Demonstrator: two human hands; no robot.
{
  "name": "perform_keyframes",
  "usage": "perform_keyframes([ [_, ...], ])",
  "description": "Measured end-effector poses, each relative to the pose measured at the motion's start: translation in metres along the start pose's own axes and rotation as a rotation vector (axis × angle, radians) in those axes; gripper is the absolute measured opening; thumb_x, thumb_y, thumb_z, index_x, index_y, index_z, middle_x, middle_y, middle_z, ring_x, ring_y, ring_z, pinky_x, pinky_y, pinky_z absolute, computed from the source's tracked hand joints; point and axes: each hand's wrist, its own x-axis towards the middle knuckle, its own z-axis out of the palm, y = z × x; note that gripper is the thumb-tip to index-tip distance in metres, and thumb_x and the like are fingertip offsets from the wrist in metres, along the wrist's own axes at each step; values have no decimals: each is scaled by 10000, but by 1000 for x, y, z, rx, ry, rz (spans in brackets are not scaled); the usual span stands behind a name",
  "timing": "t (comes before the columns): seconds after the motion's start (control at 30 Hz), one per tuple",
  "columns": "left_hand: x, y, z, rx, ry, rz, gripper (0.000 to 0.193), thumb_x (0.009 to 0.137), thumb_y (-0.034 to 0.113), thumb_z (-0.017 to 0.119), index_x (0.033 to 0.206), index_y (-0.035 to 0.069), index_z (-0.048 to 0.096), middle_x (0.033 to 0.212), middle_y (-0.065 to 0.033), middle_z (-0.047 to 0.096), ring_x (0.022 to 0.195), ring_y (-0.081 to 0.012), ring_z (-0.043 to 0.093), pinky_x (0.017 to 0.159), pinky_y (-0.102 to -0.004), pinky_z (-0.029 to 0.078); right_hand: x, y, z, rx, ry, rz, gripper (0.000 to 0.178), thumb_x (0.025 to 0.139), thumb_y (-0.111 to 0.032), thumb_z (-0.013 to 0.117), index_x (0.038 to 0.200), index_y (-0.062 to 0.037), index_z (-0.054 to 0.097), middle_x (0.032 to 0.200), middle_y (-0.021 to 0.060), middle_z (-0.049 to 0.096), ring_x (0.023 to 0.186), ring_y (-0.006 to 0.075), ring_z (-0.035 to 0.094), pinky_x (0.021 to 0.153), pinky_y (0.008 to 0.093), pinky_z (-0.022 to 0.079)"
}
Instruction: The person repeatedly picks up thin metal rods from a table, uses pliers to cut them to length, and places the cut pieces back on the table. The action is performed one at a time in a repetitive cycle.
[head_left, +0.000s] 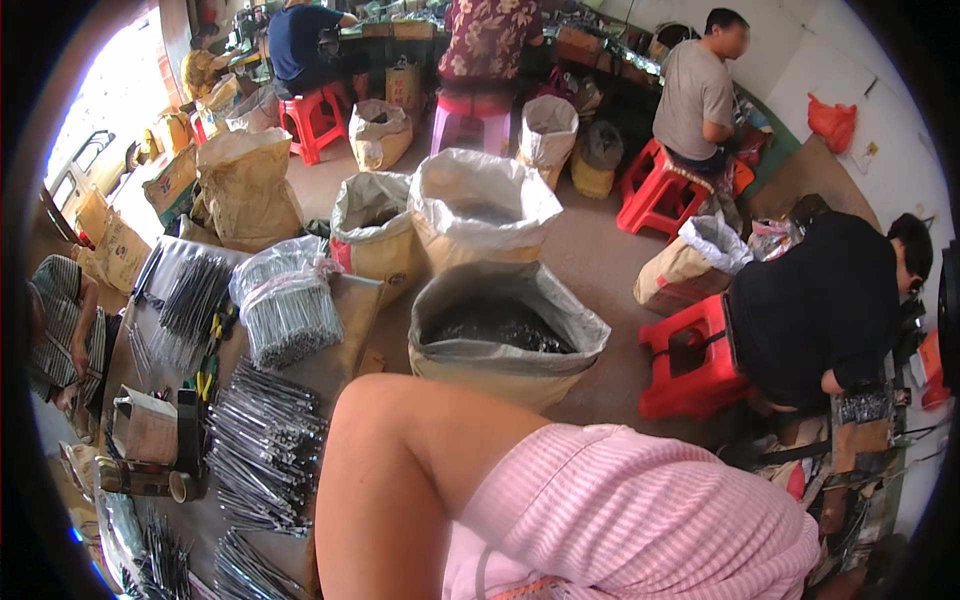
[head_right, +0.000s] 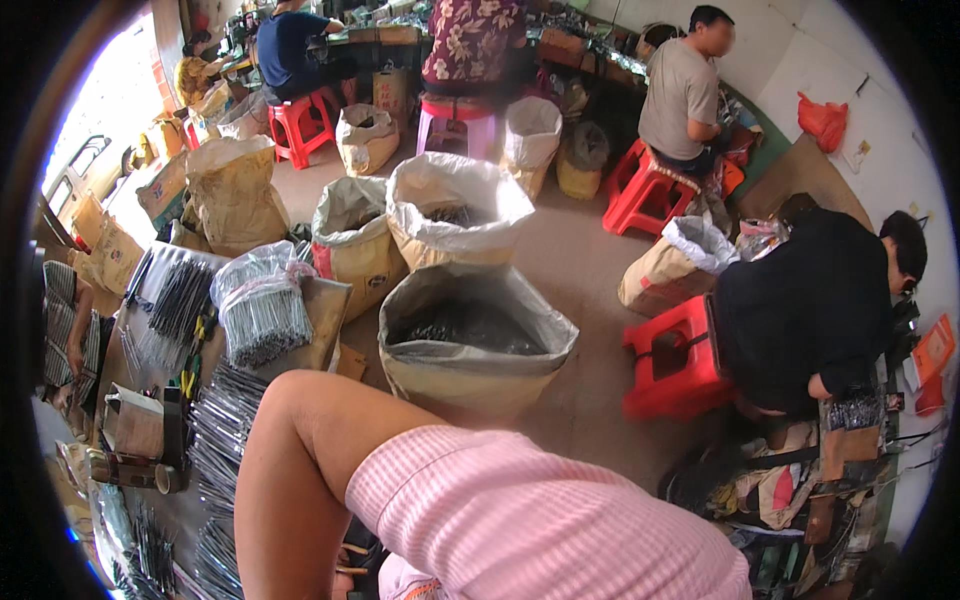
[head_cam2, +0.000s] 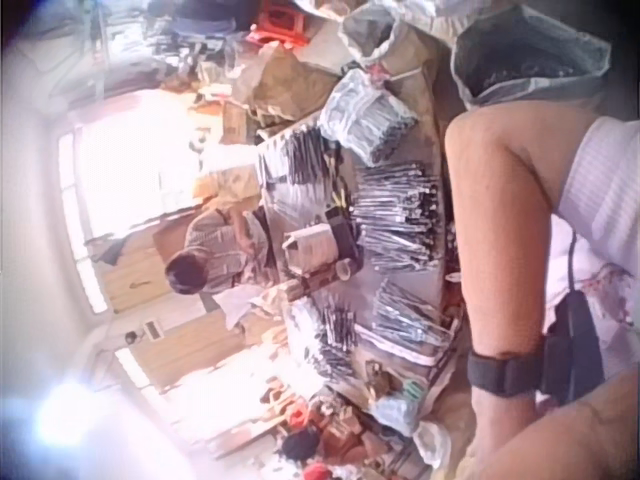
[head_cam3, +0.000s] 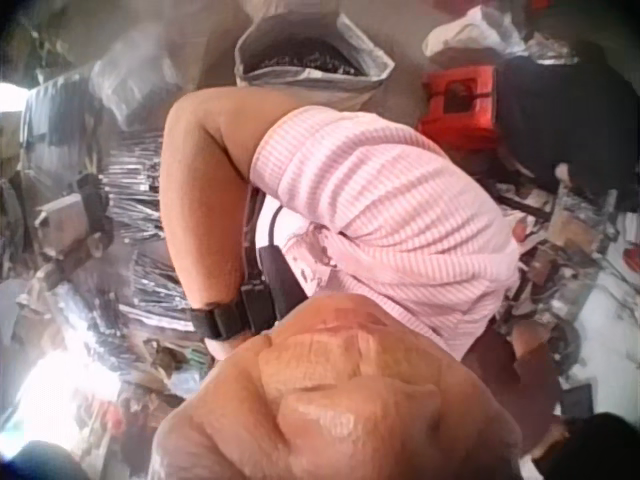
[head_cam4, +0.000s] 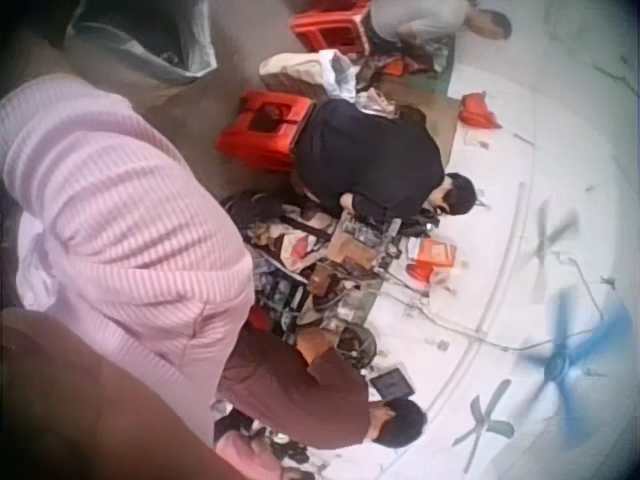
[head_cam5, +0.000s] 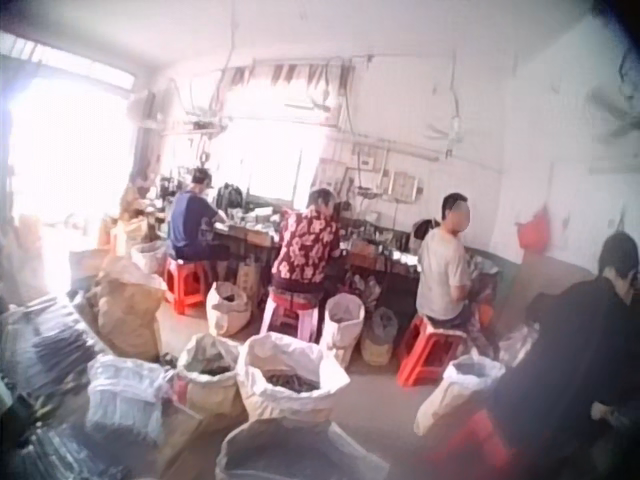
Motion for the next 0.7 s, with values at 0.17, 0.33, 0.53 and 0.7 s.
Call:
perform_keyframes([
  [0.17, 8, -4, -5, -11, 5, -45, 367, 979, 364, 480, 1031, 38, 642, 962, -99, 675, 908, -229, 626, 843, -362, 490, -11, 7, -2, -7, 15, 118, 239, 676, -139, 609, 857, 16, 615, 954, 202, 572, 932, 356, 517, 786, 490, 414],
  [0.33, 12, -9, -9, -16, 17, -72, 374, 977, 369, 482, 1020, 36, 646, 951, -100, 678, 898, -229, 627, 838, -363, 491, -19, 12, -1, -7, 24, 185, 241, 683, -145, 607, 863, 14, 615, 972, 200, 566, 948, 358, 507, 796, 495, 406],
  [0.53, 13, -15, -14, -30, 26, -94, 382, 974, 375, 485, 1007, 33, 651, 938, -102, 682, 885, -229, 629, 831, -365, 492, -23, 14, 3, 7, 22, 222, 243, 691, -153, 605, 871, 11, 614, 993, 198, 558, 967, 361, 495, 807, 501, 395],
  [0.7, 14, -18, -18, -35, 24, -105, 389, 972, 380, 487, 996, 30, 655, 928, -104, 685, 875, -229, 630, 826, -366, 493, -24, 14, 5, 13, 10, 242, 245, 698, -159, 603, 877, 8, 614, 1011, 196, 551, 983, 364, 485, 817, 506, 387],
])
